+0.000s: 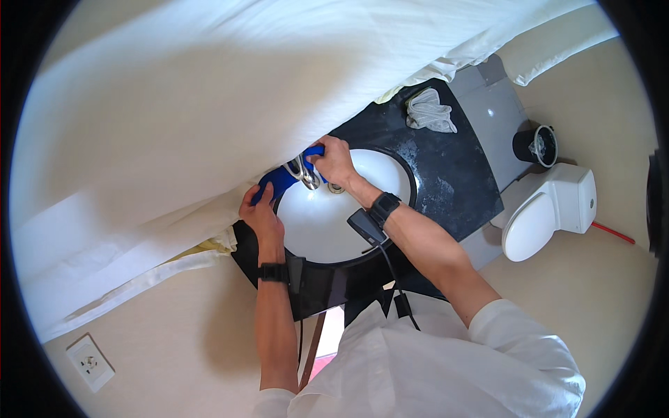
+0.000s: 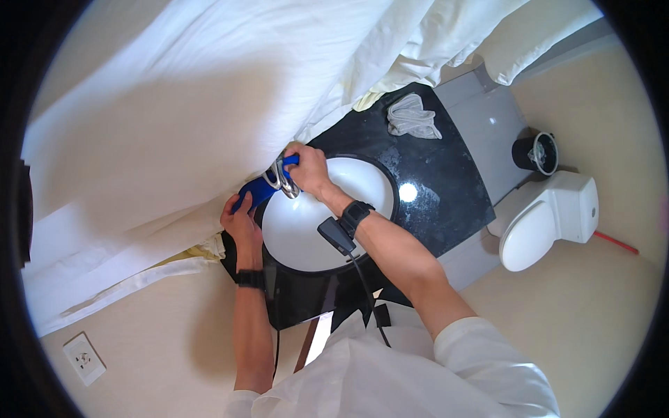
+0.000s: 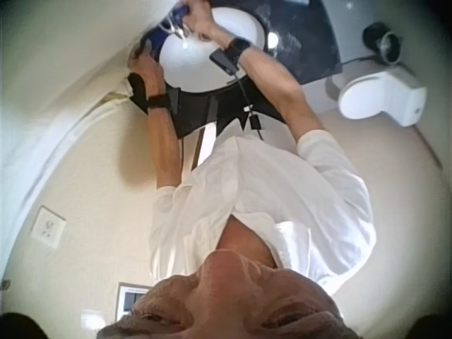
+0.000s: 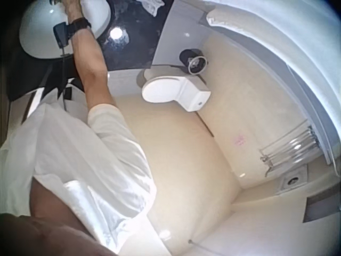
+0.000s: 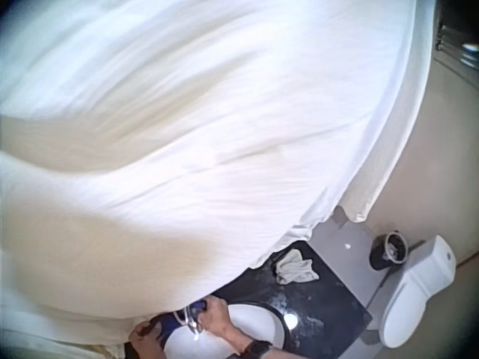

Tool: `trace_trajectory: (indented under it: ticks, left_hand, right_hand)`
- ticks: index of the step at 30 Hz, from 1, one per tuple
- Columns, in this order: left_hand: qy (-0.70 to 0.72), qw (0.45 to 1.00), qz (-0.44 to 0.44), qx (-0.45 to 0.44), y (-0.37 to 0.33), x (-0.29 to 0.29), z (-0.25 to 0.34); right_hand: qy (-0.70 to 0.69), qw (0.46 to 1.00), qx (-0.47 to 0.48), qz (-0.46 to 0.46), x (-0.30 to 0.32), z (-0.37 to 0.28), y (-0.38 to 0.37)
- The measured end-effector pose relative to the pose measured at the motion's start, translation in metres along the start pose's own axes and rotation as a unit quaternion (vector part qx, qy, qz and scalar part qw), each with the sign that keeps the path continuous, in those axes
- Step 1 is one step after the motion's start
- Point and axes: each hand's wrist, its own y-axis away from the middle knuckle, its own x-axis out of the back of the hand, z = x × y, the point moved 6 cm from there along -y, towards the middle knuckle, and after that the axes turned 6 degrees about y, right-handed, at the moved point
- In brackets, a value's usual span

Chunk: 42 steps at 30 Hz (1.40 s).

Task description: Cleaning the countertop, faucet, and doorframe in a bathroom using a blue cloth.

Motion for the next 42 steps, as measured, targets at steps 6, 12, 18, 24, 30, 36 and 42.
trace_trajectory:
  ticks: [6,12,18,24,30,36,42]
  left_hand:
    - [-0.078,0.996,-0.048,0.023,-0.006,0.005,-0.03]
    - [-0.094,0.994,-0.007,-0.048,0.005,0.011,-0.013]
    - [-0.096,0.992,-0.03,-0.077,0.019,0.016,0.013]
    - [-0.08,0.994,-0.013,0.074,-0.013,0.006,-0.028]
    - [-0.024,1.0,-0.001,-0.014,-0.033,-0.001,0.022]
    - [-0.115,0.991,-0.066,0.005,-0.041,0.013,-0.011]
    - [-0.1,0.995,-0.021,-0.015,-0.018,0.009,-0.012]
  right_hand:
    - [-0.049,0.995,0.087,0.006,0.029,-0.065,0.018]
    - [-0.026,0.999,0.015,-0.044,0.005,-0.021,0.035]
    - [0.057,0.998,0.005,-0.027,-0.003,-0.003,0.016]
    - [-0.028,0.996,0.085,0.025,0.018,-0.065,0.016]
    - [0.07,0.996,0.057,0.009,-0.016,0.039,-0.024]
    - [0.021,0.985,0.152,0.079,0.007,-0.044,-0.013]
    - [0.01,0.998,0.051,0.019,0.014,-0.033,0.013]
